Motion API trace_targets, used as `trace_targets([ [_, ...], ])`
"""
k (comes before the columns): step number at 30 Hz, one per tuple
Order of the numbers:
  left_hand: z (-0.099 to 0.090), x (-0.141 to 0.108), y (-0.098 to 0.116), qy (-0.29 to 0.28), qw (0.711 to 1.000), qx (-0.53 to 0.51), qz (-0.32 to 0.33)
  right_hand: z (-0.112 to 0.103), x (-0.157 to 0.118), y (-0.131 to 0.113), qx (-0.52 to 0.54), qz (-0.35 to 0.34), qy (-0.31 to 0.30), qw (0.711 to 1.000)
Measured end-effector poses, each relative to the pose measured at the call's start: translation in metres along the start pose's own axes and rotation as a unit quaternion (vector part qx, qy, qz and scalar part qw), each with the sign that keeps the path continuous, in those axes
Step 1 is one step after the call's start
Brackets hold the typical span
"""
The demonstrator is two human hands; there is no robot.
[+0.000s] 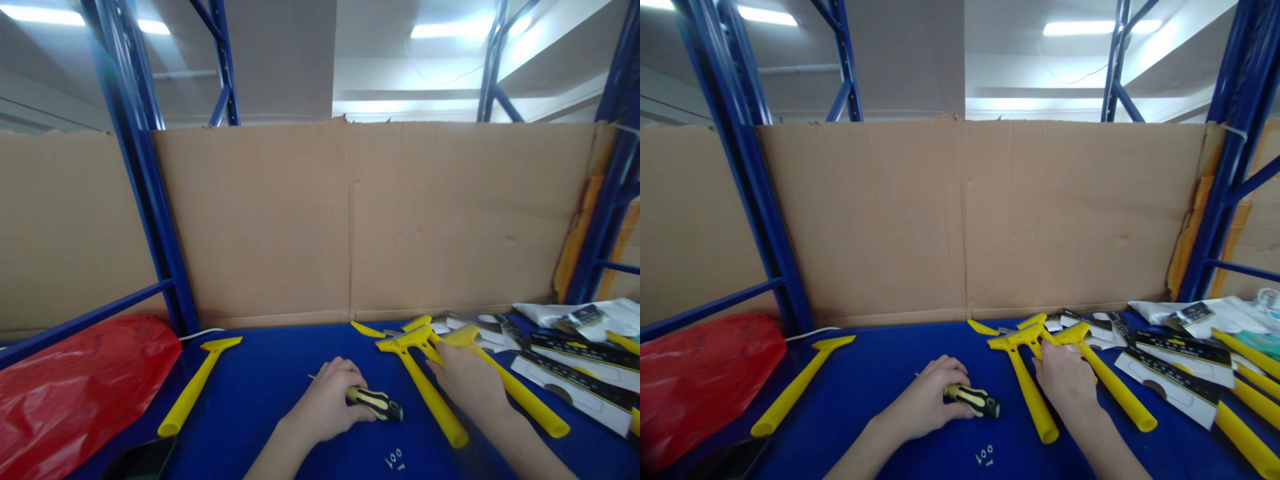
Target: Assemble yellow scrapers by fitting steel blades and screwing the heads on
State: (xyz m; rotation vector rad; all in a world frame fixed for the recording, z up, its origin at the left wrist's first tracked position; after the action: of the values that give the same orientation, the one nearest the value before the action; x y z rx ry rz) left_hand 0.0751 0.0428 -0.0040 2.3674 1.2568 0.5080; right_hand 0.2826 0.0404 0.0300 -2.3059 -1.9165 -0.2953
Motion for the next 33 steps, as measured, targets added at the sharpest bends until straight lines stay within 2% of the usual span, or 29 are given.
trace_targets([
  [4, -0.006, 0.000, -0.001, 0.036, 0.999, 0.022, -0.022, 0.002, 0.001, 0.004, 0.006, -0.002, 0.010, 1.000],
  [10, -0.020, 0.000, -0.007, 0.109, 0.993, 0.030, -0.039, -0.010, -0.001, -0.006, 0.021, -0.028, 0.074, 0.997],
  [13, -0.022, -0.001, -0.009, 0.118, 0.990, 0.048, -0.057, -0.016, -0.007, -0.024, 0.042, -0.103, 0.148, 0.983],
  [15, -0.021, -0.001, -0.009, 0.110, 0.990, 0.061, -0.062, -0.015, -0.014, -0.038, 0.063, -0.173, 0.173, 0.968],
  [18, -0.017, -0.001, -0.006, 0.084, 0.991, 0.081, -0.059, -0.006, -0.022, -0.053, 0.098, -0.248, 0.140, 0.954],
  [20, -0.014, -0.001, -0.003, 0.067, 0.992, 0.097, -0.052, -0.001, -0.025, -0.057, 0.108, -0.268, 0.104, 0.952],
  [23, -0.012, -0.002, 0.004, 0.045, 0.992, 0.112, -0.024, 0.002, -0.023, -0.055, 0.085, -0.255, 0.066, 0.961],
  [27, -0.014, -0.004, 0.008, 0.039, 0.995, 0.090, -0.002, -0.001, -0.015, -0.043, 0.021, -0.183, 0.049, 0.982],
  [30, -0.028, -0.004, 0.004, 0.087, 0.993, 0.078, -0.013, -0.002, -0.012, -0.031, -0.011, -0.118, 0.054, 0.991],
  [33, -0.055, -0.007, -0.011, 0.189, 0.973, 0.119, -0.062, -0.004, -0.011, -0.020, -0.033, -0.072, 0.088, 0.993],
])
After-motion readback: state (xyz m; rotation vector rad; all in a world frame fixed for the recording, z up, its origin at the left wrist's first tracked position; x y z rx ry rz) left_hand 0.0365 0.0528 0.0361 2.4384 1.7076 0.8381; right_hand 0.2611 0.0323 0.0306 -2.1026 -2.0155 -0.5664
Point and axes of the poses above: each hand's wrist, its own x-axis towards the middle knuckle, its own z-axis out of the palm, y = z × x, the point moved 7 cm from there along x, towards the middle knuckle, and after that the axes turned 1 degree about -y, right-handed, at the moved point
